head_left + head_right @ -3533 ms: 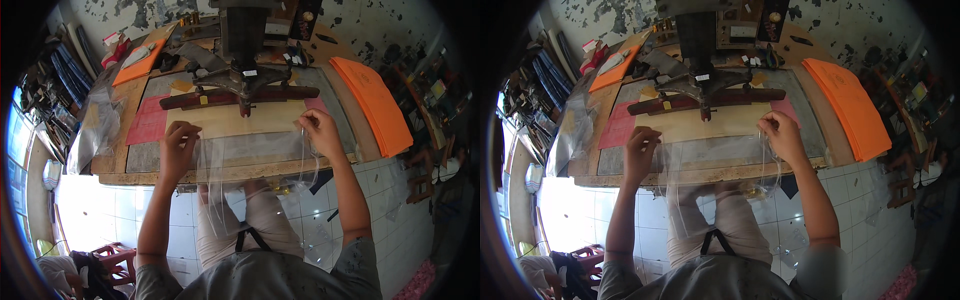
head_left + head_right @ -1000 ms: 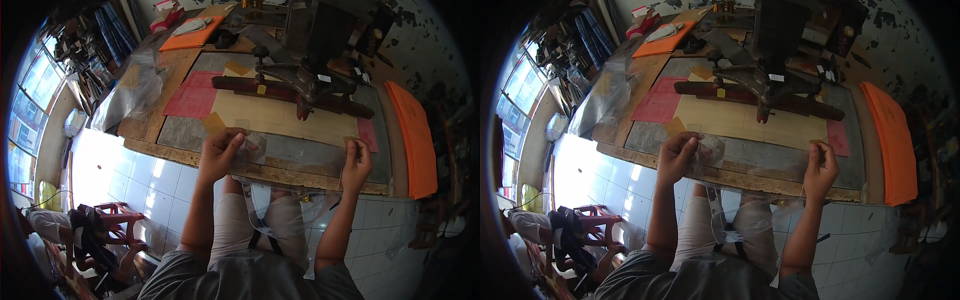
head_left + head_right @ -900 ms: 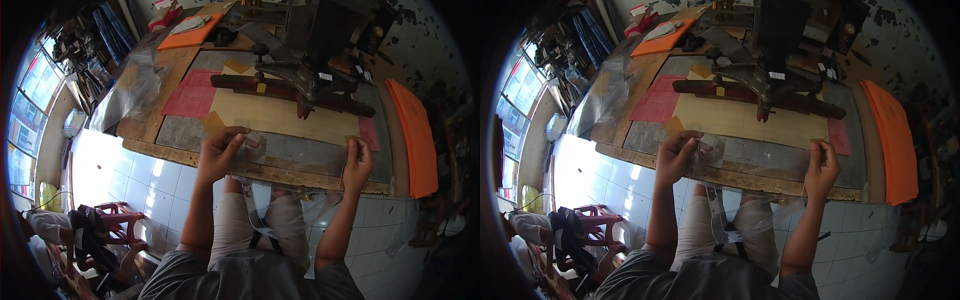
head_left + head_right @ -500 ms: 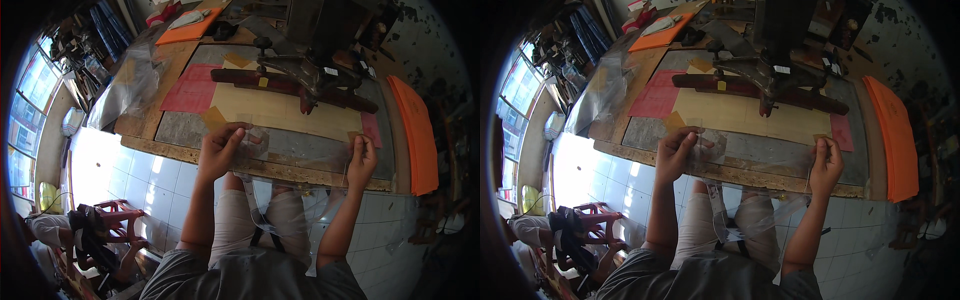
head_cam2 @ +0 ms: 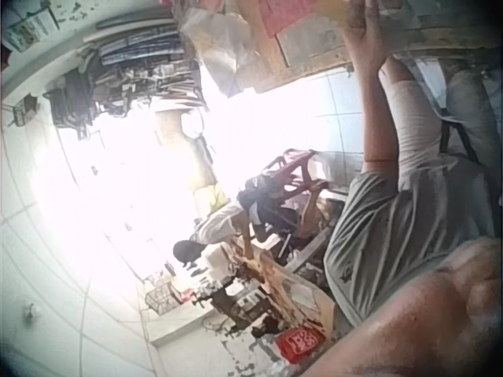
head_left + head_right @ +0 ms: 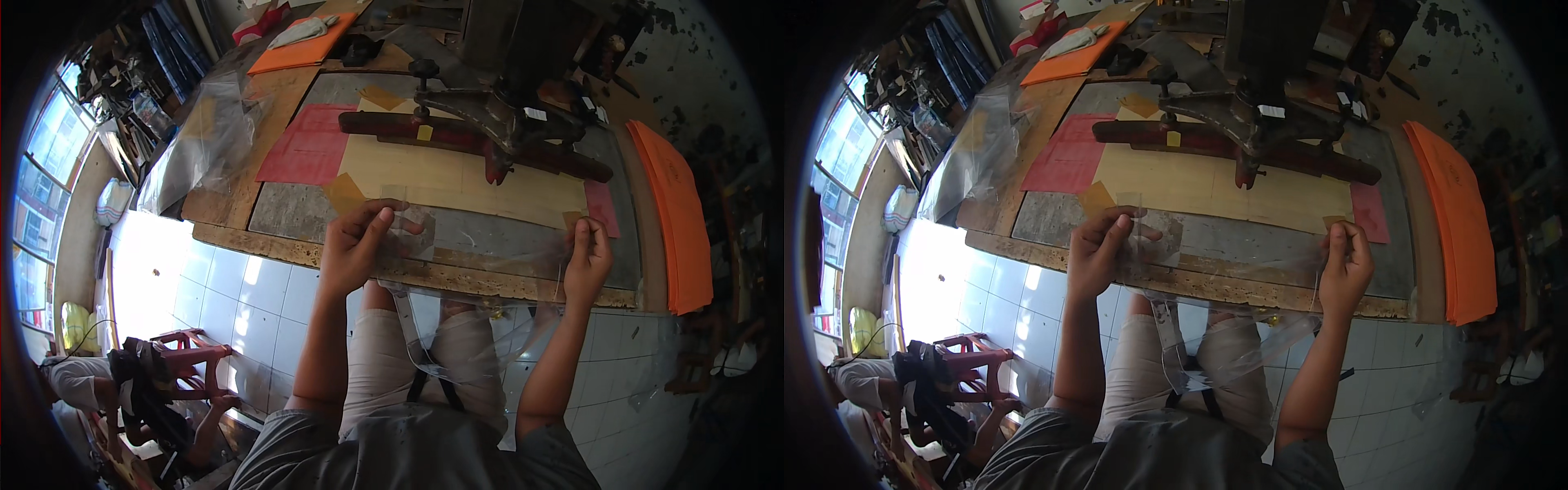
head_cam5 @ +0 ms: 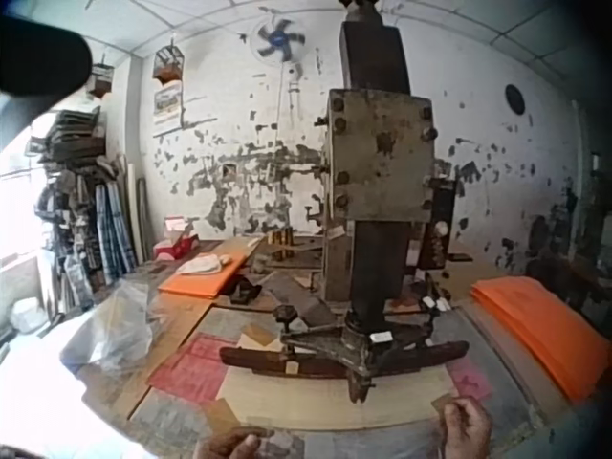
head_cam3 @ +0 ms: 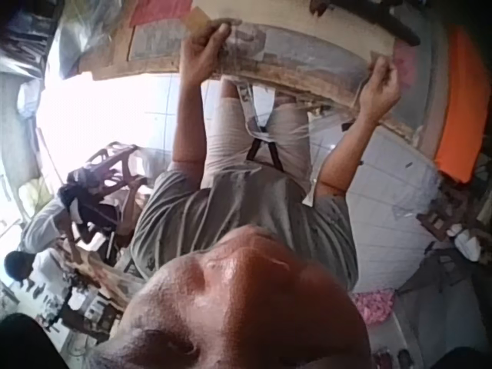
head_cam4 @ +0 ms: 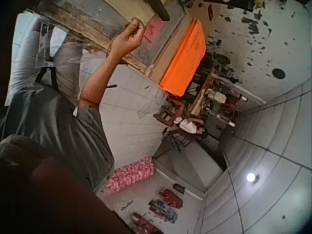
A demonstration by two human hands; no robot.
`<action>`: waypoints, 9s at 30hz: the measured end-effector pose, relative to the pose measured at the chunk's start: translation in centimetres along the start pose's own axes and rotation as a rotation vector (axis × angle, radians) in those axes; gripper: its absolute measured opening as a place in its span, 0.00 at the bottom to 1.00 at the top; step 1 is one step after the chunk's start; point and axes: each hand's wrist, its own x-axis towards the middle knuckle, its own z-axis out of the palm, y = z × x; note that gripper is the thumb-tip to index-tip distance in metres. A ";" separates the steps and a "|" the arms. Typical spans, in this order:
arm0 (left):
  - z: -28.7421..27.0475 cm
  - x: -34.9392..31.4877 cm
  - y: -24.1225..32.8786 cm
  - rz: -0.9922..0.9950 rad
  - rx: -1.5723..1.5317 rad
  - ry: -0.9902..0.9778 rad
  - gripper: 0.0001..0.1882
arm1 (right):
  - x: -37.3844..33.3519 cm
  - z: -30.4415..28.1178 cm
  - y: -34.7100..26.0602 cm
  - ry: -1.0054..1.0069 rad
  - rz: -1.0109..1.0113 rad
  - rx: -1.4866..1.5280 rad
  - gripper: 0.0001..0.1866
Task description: The person aligns a plastic sheet on a wooden board beneath a heat press by hand, lowers the press mechanism, and then handles the resulting film.
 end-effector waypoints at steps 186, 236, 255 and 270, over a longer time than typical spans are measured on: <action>0.6 -4.4 6.5 0.280 0.224 0.206 0.16 | -1.8 -8.0 -10.8 -0.330 0.036 0.310 0.10; 0.7 7.9 0.7 0.224 1.204 -0.136 0.12 | 7.8 -2.3 2.9 -0.592 -0.533 -0.673 0.19; 0.9 7.8 0.5 0.227 1.184 -0.110 0.12 | 7.6 -2.0 3.4 -0.542 -0.513 -0.689 0.17; 0.9 11.0 -0.4 0.264 1.127 -0.139 0.12 | 10.3 -1.4 5.1 -0.563 -0.496 -0.678 0.22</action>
